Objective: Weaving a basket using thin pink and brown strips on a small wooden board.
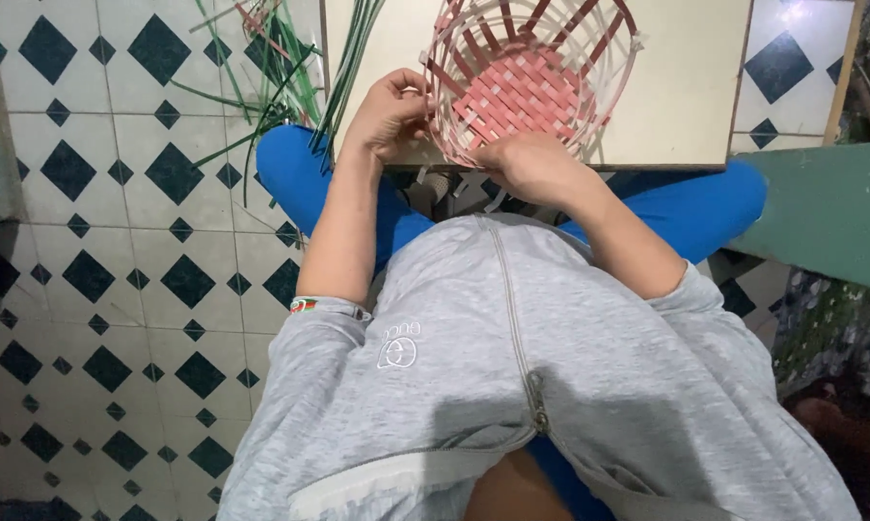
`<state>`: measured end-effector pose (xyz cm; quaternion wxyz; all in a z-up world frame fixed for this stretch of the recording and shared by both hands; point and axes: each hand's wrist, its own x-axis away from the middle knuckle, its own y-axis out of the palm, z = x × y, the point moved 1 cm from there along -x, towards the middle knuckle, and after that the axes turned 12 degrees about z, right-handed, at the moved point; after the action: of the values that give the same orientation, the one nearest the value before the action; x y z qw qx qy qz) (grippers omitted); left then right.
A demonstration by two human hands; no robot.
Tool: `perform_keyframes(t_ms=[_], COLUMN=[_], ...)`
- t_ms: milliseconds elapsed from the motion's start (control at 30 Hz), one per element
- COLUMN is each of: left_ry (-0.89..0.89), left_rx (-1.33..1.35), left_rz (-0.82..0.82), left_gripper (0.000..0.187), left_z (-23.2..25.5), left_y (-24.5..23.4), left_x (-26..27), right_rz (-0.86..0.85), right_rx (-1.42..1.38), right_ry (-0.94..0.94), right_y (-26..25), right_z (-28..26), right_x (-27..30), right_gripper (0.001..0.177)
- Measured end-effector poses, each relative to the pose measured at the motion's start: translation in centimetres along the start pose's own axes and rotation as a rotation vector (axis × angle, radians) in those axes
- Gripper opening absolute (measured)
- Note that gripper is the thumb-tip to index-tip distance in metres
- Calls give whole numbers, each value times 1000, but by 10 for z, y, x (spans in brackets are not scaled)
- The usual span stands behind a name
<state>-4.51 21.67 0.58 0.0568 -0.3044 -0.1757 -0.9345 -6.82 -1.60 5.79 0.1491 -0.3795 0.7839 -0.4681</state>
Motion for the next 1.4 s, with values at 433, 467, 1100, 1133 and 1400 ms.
perform_keyframes(t_ms=[433,467,1100,1133,1400], left_ry=[238,196,46,46,300], left_rx=[-312,-324,226,223,-344], left_rz=[-90,-46,90,84,316], left_gripper=[43,41,41,41,33], left_z=[-15,-9,-21,-17,11], left_y=[3,10,12,15,38], left_x=[-25,-19,-8,-5,29], right_rz=[-7,-29,68,72,43], right_rx=[-35,-2,-76,-74,-148], right_ry=[-13,6,-86,-81,-131], right_y=[-4,-4,-6,-8,-9], right_z=[-2,-4,-16,-20,-23], right_x=[-5,-5,-41,-38,-14], right_gripper=[16,12,62,62,4])
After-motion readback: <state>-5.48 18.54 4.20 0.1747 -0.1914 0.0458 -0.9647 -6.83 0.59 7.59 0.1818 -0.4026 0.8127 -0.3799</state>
